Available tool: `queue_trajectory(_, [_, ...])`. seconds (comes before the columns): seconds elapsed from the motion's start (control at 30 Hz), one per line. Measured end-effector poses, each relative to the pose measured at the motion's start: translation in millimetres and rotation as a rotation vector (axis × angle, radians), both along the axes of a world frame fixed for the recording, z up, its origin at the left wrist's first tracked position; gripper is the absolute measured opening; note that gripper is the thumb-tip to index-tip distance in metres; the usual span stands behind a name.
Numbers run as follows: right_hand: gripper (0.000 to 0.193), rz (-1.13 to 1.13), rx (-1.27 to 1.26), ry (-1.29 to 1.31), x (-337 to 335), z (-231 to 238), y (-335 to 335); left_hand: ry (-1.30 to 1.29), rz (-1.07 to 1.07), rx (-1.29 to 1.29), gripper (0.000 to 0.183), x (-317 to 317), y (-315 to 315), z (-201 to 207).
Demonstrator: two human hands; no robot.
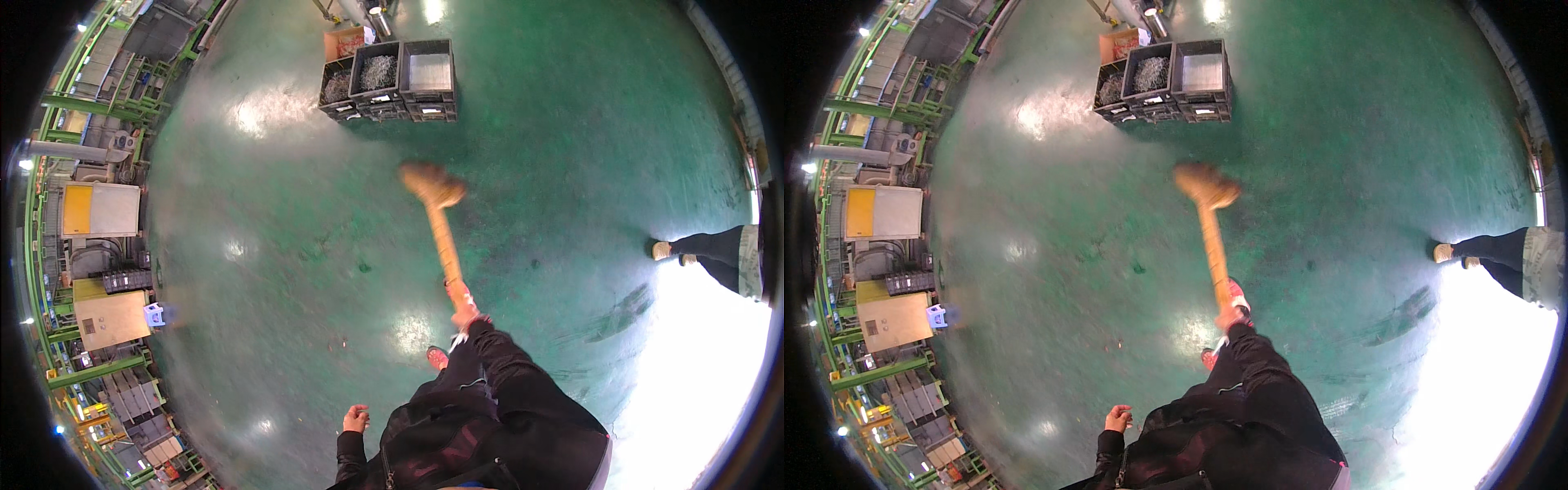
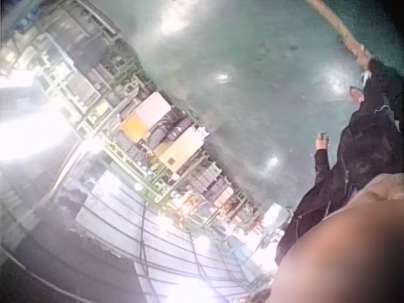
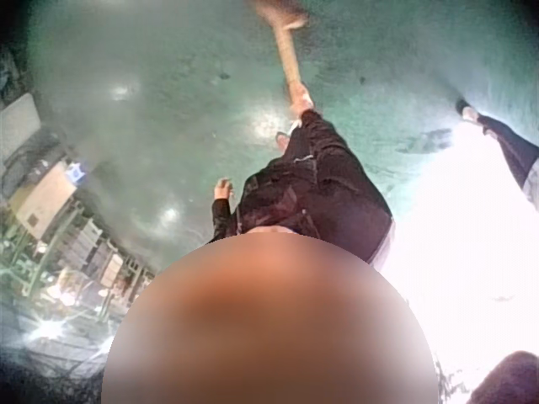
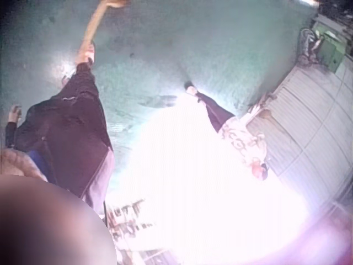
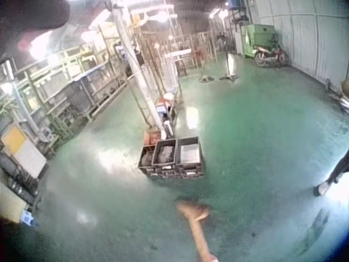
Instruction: The person sweeps a large green factory floor using a traditional straw broom. They move systematically across the area, gathering debris into piles and navigating around equipment, crates, and other workers. The person occasionally pauses to adjust their position or the broom.
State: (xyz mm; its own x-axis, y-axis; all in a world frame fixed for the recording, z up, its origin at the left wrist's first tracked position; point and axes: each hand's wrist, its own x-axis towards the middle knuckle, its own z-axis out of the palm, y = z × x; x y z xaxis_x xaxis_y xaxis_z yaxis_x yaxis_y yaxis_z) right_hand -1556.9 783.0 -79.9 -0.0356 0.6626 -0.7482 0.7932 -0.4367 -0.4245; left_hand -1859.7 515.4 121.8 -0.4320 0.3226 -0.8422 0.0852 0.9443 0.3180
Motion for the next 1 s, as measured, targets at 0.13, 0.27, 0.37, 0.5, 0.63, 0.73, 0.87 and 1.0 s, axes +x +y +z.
queue_trajectory(0.13, [0.020,-0.111,-0.600,0.619,-50.3,49.7,-11.0,-0.027,-0.017,0.015,0.023,-1.0,3.7,-8.3])
queue_trajectory(0.27, [0.013,-0.439,-1.027,1.063,-58.2,90.3,-12.3,0.011,0.019,0.008,0.022,-17.8,2.4,-18.6])
queue_trajectory(0.37, [0.027,-0.357,-1.148,0.932,-15.6,115.9,-2.2,-0.004,0.098,-0.006,0.020,-29.0,-0.6,-34.9])
queue_trajectory(0.5, [0.021,-0.690,-0.811,0.988,97.4,167.5,6.8,-0.067,0.173,-0.039,0.016,-25.2,3.5,-62.1])
queue_trajectory(0.63, [0.020,-0.731,-0.283,0.754,173.8,194.7,33.8,-0.059,-0.026,-0.019,0.020,-1.5,28.3,-71.6])
queue_trajectory(0.73, [0.014,-0.904,-0.186,0.485,209.3,179.4,88.2,-0.096,-0.064,0.026,0.019,12.2,52.3,-56.9])
queue_trajectory(0.87, [0.008,-1.011,-0.100,0.430,236.2,145.5,132.6,-0.050,0.021,0.117,0.022,1.2,60.7,-22.5])
queue_trajectory(1.0, [0.005,-1.083,-0.247,0.410,229.2,139.6,90.6,0.014,0.264,0.123,0.022,-16.7,28.8,-11.6])
